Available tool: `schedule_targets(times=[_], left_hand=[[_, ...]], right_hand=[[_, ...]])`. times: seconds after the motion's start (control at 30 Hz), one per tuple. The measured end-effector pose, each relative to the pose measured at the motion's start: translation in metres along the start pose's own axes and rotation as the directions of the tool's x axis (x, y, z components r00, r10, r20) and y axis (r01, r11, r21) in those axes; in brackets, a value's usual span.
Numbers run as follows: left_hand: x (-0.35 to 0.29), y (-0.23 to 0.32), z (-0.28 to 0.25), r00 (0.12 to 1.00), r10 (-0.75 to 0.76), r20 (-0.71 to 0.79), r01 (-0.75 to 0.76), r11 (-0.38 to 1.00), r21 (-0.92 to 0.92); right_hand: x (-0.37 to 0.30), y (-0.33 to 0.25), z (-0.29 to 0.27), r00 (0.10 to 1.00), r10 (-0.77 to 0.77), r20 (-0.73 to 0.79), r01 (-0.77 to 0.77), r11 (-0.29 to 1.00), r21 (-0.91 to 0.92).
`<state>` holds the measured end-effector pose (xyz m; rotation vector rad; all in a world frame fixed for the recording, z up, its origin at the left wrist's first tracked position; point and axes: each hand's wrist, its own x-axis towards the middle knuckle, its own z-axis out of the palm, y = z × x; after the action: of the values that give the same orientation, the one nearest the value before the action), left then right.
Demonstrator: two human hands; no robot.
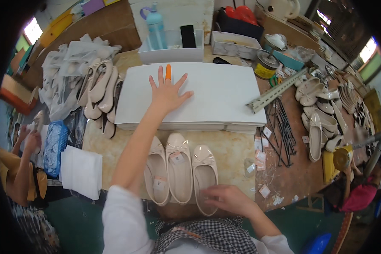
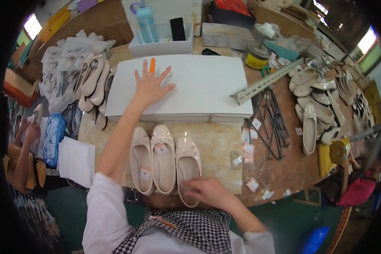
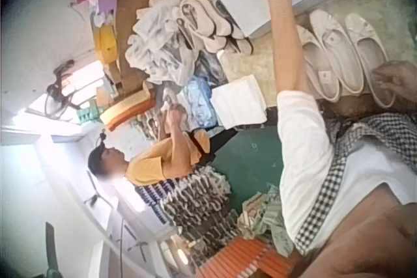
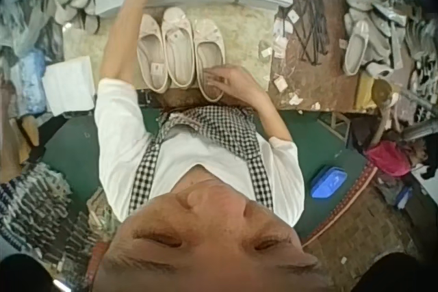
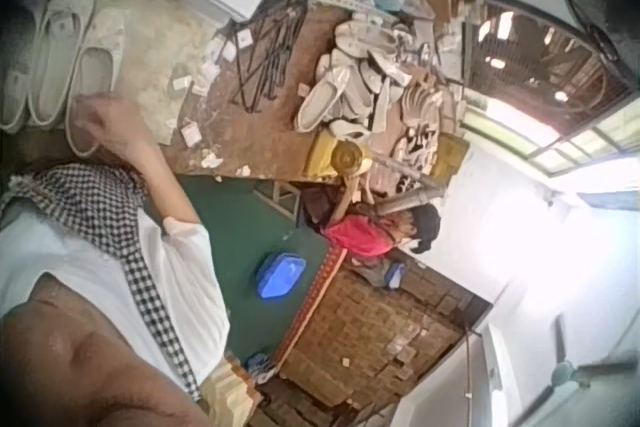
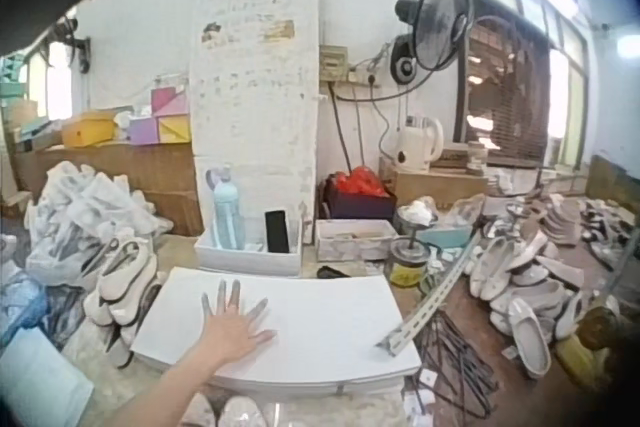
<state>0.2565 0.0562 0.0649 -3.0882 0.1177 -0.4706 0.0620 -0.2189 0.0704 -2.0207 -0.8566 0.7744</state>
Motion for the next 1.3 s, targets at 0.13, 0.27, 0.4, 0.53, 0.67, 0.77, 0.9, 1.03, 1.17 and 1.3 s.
schedule_targets(times=[0.13,0.27,0.4,0.53,0.67,0.77,0.9,1.03,1.17,1.3], left_hand=[[0.000,0.010,0.034,0.986,-0.162,-0.026,0.155,0.973,-0.169],[-0.048,0.062,-0.009,0.989,0.034,-0.147,-0.105,0.854,-0.510],[-0.177,0.125,-0.065,0.952,0.286,-0.111,-0.197,0.290,-0.937],[-0.199,0.120,-0.071,0.954,0.143,-0.264,-0.290,0.217,-0.932],[-0.211,0.085,-0.055,0.975,-0.218,-0.053,0.106,0.656,-0.748],[-0.215,0.101,-0.036,0.908,-0.160,0.386,0.394,0.018,-0.919],[-0.214,0.098,-0.039,0.791,-0.001,0.611,0.485,-0.607,-0.629],[-0.264,0.130,-0.029,0.972,0.230,0.037,-0.150,0.737,-0.659],[-0.273,0.138,-0.035,0.877,0.416,0.242,-0.217,0.791,-0.572],[-0.272,0.146,-0.028,0.904,0.383,0.189,-0.244,0.826,-0.508]], right_hand=[[-0.018,0.011,0.006,0.904,0.017,-0.428,0.002,0.999,0.043],[-0.013,0.023,0.004,0.755,0.301,-0.582,0.204,0.737,0.645],[-0.014,0.064,0.010,0.862,0.449,-0.237,0.276,-0.024,0.961],[0.000,0.017,0.037,0.832,0.546,-0.101,0.054,0.102,0.993],[0.007,0.009,0.025,0.926,0.076,-0.370,0.133,0.852,0.506],[0.006,-0.045,0.038,0.911,-0.154,-0.383,0.176,0.984,0.022],[0.008,0.011,0.016,0.849,0.016,-0.528,0.036,0.996,0.087],[0.017,0.032,0.008,0.828,-0.066,-0.556,0.108,0.993,0.043],[0.036,0.036,0.042,0.913,-0.056,-0.404,-0.223,0.759,-0.612],[0.080,0.043,0.032,0.931,0.007,-0.365,-0.232,0.784,-0.575]])
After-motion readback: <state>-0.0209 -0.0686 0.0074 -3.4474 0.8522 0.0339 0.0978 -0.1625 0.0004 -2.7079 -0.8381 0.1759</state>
